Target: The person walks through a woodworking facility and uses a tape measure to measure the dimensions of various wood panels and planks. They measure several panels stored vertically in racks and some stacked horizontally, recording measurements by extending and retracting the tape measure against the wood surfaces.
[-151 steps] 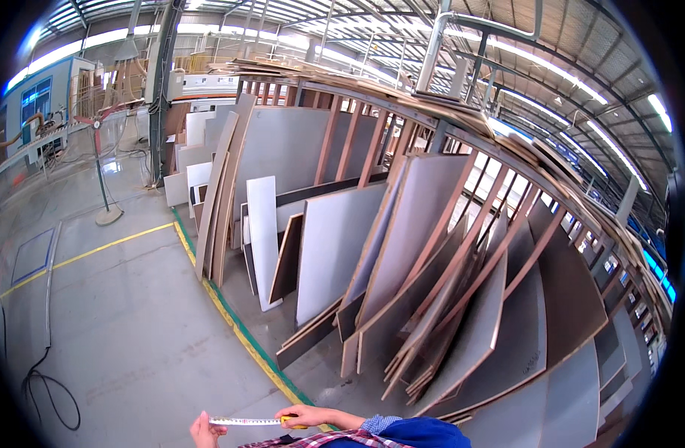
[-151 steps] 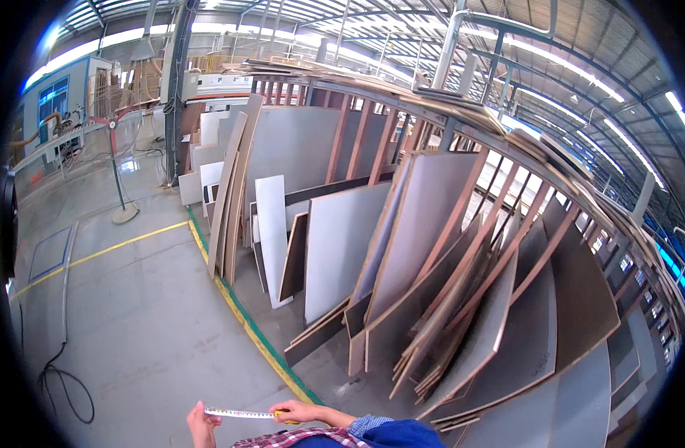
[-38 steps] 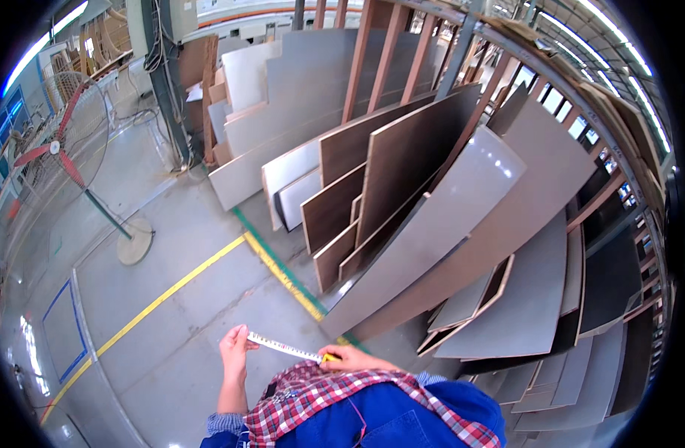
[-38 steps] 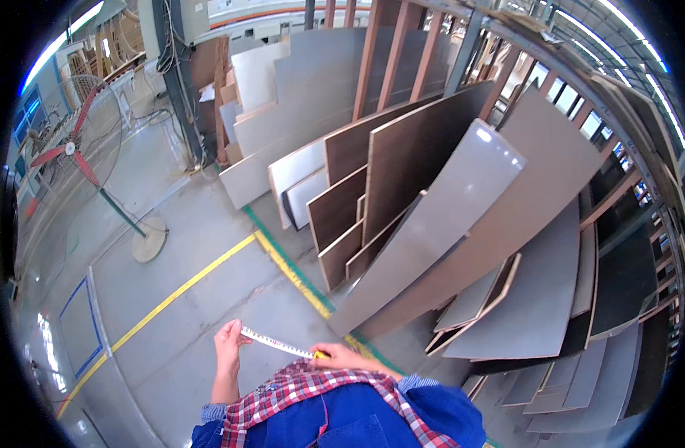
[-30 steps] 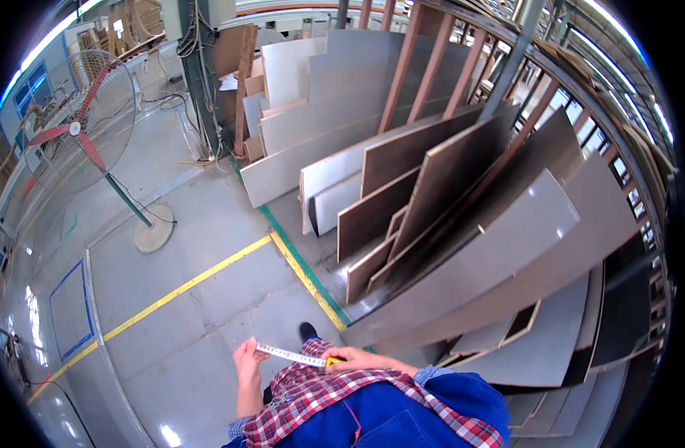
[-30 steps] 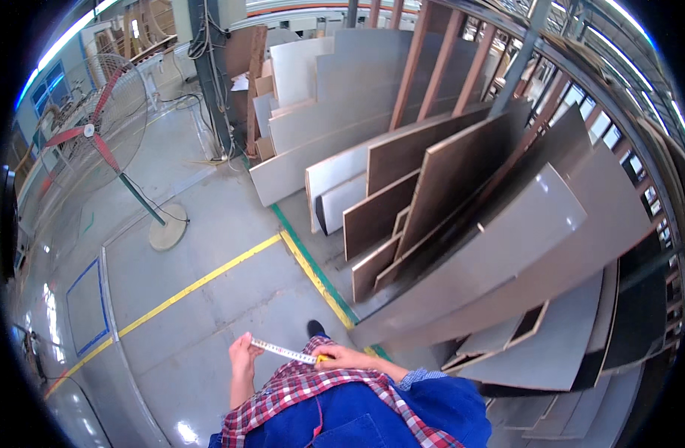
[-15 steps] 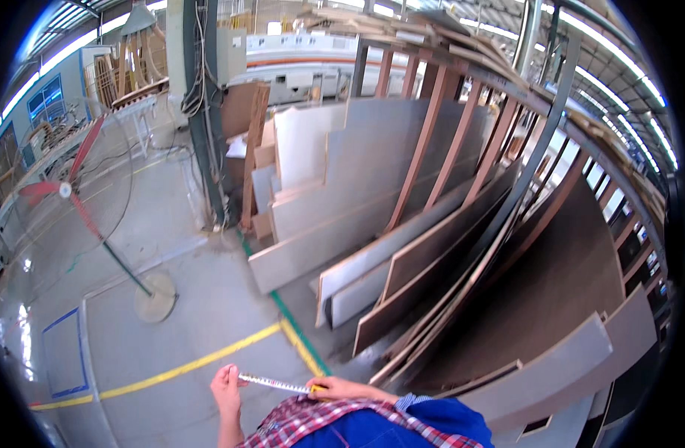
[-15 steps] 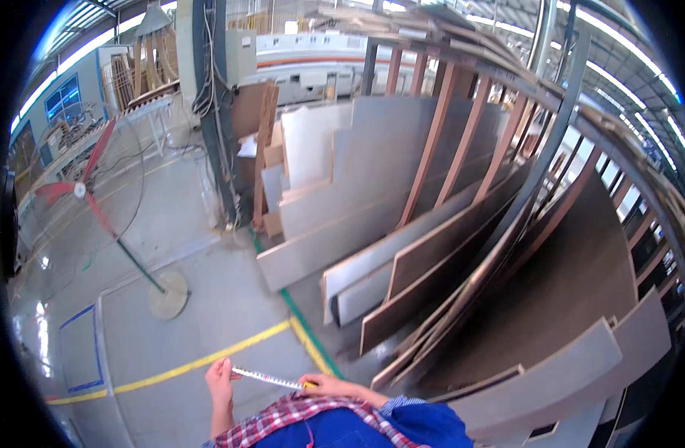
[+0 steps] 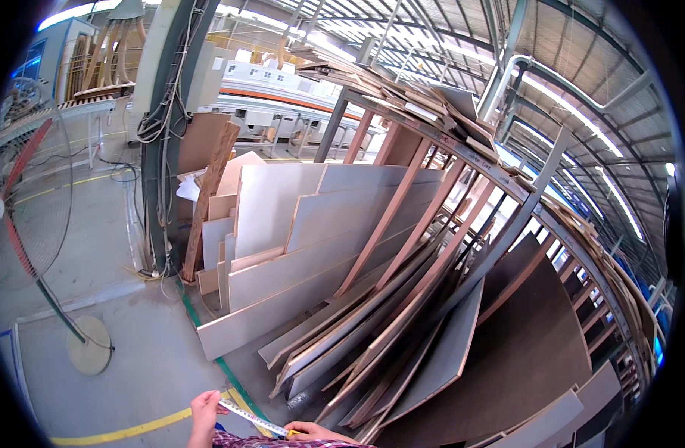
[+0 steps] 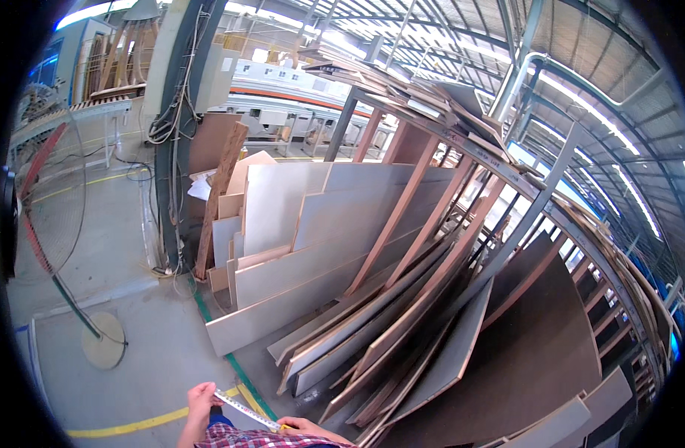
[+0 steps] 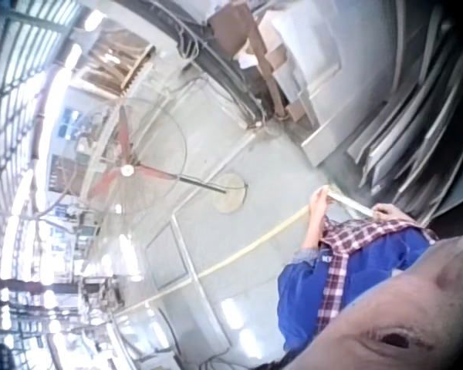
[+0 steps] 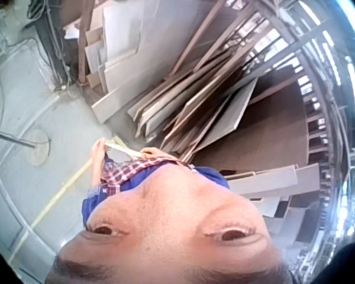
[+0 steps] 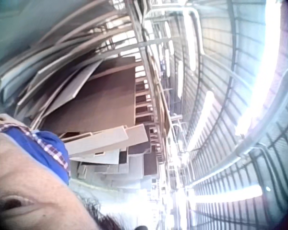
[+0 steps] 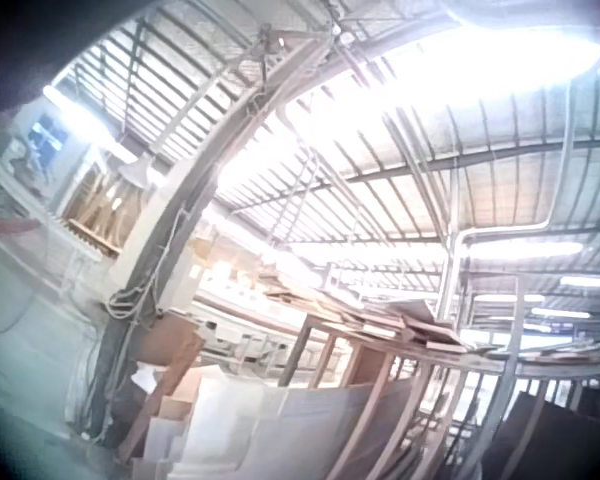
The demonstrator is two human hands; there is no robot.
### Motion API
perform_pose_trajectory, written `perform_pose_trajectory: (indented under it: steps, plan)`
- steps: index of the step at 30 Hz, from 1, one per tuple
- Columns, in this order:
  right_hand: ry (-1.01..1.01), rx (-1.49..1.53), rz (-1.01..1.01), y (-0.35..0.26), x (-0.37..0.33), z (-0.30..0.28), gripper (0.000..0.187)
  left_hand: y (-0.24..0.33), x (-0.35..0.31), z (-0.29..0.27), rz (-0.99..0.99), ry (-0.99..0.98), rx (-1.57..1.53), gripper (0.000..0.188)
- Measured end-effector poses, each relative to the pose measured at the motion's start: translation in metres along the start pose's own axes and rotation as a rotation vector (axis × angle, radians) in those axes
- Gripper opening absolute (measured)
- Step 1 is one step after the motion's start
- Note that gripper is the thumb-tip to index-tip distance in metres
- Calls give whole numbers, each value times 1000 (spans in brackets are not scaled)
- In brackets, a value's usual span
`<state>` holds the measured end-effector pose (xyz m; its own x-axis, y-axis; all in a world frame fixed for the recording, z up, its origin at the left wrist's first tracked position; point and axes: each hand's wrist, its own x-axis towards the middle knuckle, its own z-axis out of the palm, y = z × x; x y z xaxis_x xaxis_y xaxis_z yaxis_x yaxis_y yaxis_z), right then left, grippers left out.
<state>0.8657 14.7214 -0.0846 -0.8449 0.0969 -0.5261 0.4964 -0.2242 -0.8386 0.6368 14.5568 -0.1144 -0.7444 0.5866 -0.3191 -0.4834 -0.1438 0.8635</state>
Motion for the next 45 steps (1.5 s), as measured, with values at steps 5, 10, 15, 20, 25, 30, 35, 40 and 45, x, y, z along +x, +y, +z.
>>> perform_pose_trajectory:
  steps: [5, 10, 15, 20, 25, 30, 35, 40, 45]
  plan:
    - [267, -108, -305, -60, 65, 23, 22, 12, 128, -38, -130, -83, -29, 24]
    - [444, -61, -288, -124, 117, 47, 22, 128, 168, -70, -75, -174, 202, 28]
    - [594, 5, -239, -150, 149, 66, 23, 145, 221, -84, -80, -212, 269, 25]
    - [679, 52, -202, -158, 166, 84, 23, 165, 234, -84, -27, -198, 293, 23]
    - [740, 82, -166, -168, 178, 100, 24, 178, 256, -100, -50, -212, 268, 24]
    - [807, 109, -155, -177, 172, 115, 25, 190, 270, -121, -31, -232, 214, 26]
    - [852, 126, -144, -182, 173, 128, 26, 181, 276, -148, -88, -141, 119, 35]
    - [885, 136, -107, -185, 183, 136, 27, 162, 282, -170, -135, -163, 67, 37]
    - [907, 145, -86, -182, 193, 141, 28, 122, 295, -186, -241, -153, 19, 32]
